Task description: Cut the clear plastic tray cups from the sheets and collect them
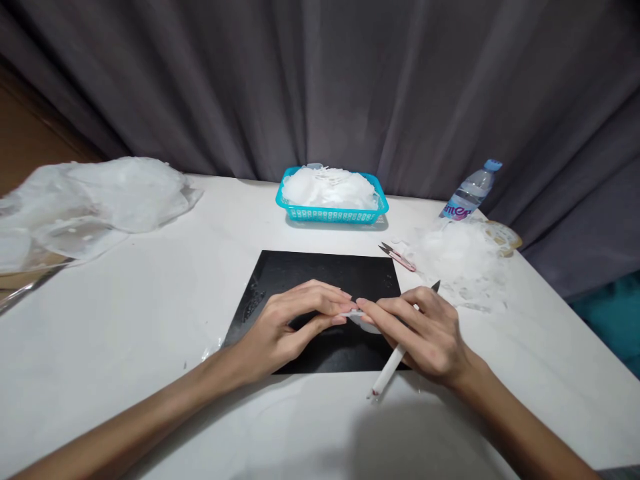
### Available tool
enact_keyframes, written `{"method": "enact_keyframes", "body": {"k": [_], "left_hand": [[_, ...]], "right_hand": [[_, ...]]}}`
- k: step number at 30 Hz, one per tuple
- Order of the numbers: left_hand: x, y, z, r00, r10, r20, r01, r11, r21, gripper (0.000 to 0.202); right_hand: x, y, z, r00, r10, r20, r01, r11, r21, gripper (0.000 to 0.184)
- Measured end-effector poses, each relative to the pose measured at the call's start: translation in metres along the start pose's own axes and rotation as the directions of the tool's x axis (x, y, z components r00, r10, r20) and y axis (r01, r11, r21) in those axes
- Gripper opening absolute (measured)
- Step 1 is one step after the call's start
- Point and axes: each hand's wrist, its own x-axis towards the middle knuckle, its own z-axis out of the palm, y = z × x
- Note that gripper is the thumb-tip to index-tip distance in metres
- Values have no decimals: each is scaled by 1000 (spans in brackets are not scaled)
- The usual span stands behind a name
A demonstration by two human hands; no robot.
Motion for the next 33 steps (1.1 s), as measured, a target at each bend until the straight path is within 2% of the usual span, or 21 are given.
{"method": "enact_keyframes", "body": {"k": [6, 9, 12, 14, 17, 23, 29, 33], "left_hand": [[-5, 7, 2, 989, -151, -5, 151, 987, 58, 21], [-8, 8, 2, 991, -121, 50, 119, 992, 29, 19], [-10, 5, -1, 997, -68, 28, 68, 998, 7, 27], [-10, 3, -3, 999, -41, -10, 40, 999, -3, 28], [-8, 1, -6, 1000, -7, -2, 7, 999, -39, 26], [-7, -4, -6, 1000, -30, 7, 30, 997, -78, 27], [-5, 5, -5, 990, -142, 15, 142, 988, -64, 25], [-5, 10, -3, 976, -216, 17, 217, 976, -30, 16]], "right_hand": [[-1, -2, 7, 999, -8, 46, 5, 997, 76, 25], [-2, -2, 9, 999, 9, 39, -12, 995, 96, 22], [-3, -1, 7, 999, 35, 12, -35, 995, 94, 18], [-4, 0, 4, 1000, 5, -12, -4, 997, 74, 21], [-5, -1, 1, 996, -60, -73, 60, 998, -4, 23], [-7, -1, 4, 990, -91, -103, 85, 994, -62, 19], [-11, 1, 7, 993, -88, -73, 87, 996, -15, 20], [-12, -2, 9, 995, -76, -58, 76, 997, -6, 23]]}}
